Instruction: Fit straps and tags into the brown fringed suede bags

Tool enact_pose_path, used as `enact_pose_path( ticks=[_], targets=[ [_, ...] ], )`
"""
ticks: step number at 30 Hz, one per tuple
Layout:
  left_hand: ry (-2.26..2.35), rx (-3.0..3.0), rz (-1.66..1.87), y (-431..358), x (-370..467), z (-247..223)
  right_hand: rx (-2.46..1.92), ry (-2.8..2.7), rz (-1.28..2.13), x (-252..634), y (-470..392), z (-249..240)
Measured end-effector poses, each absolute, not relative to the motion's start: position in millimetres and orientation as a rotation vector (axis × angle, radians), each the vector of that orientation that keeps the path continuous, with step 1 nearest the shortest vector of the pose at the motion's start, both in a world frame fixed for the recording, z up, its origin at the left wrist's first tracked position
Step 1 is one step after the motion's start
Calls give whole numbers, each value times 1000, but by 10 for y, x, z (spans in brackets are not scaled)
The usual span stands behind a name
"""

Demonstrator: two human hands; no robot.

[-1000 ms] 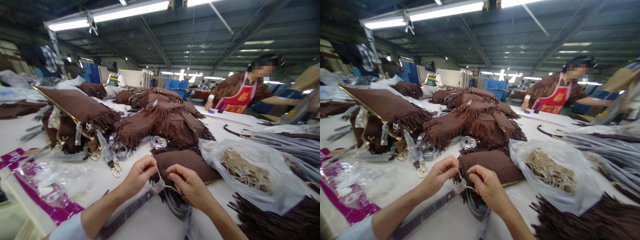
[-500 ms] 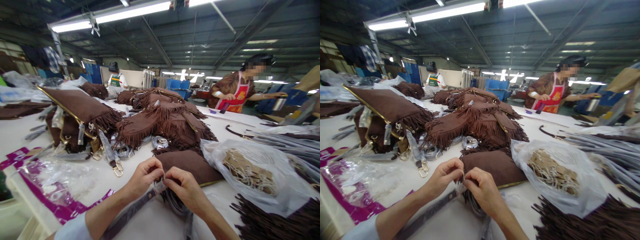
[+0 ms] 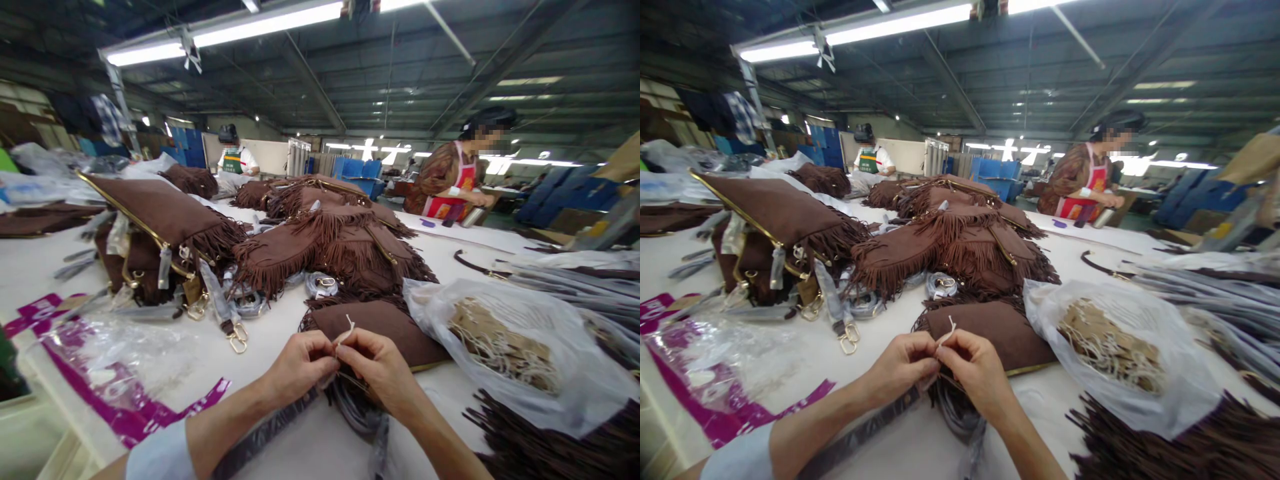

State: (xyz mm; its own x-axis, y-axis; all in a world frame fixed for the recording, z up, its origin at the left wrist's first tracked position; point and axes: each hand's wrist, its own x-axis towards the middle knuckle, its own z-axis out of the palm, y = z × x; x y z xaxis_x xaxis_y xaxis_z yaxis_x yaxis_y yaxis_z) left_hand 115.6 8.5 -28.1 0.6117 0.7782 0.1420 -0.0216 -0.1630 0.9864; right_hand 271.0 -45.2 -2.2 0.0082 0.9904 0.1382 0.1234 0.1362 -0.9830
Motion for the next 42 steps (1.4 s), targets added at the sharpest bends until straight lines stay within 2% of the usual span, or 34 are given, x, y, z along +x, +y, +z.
enact_pose_path(
  ticks=[9, 18, 42],
  targets=[
    [656, 1314, 659, 119, 1123, -265, -1257, -1397, 978, 2740, -454, -21],
    [664, 1346, 632, 128, 1142, -289, -1202, -1370, 1044, 2746, -464, -19],
    [708, 1435, 692, 101, 1178, -287, -1253, -1458, 911, 2782, -442, -80]
  ],
)
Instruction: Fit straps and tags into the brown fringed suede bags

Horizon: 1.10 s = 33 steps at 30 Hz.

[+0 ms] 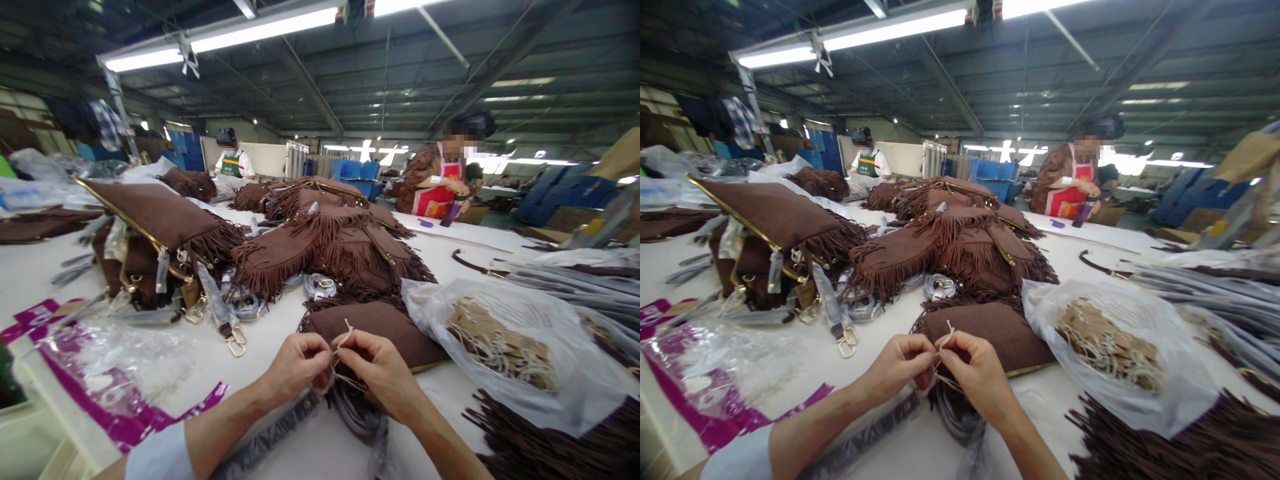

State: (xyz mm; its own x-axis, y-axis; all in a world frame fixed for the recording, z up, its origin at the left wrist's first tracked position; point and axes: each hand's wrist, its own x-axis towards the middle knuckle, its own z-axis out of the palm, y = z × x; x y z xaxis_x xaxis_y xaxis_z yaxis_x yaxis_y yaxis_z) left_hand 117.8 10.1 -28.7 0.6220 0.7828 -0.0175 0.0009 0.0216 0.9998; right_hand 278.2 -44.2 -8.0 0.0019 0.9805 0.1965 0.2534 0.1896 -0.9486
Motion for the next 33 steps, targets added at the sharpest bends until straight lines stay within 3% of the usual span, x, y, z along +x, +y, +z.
enact_pose_path(
  ticks=[9, 18, 25, 33],
  targets=[
    [479, 874, 613, 150, 1159, -316, -1476, -1688, 719, 2823, -504, 35],
    [410, 628, 663, 262, 1051, -285, -2064, -2135, 467, 3031, -731, 322],
    [335, 709, 662, 252, 1020, -254, -1801, -2039, 458, 3009, -733, 391],
    [511, 1218, 645, 101, 1091, -258, -1634, -1881, 496, 2837, -653, 195]
  ],
)
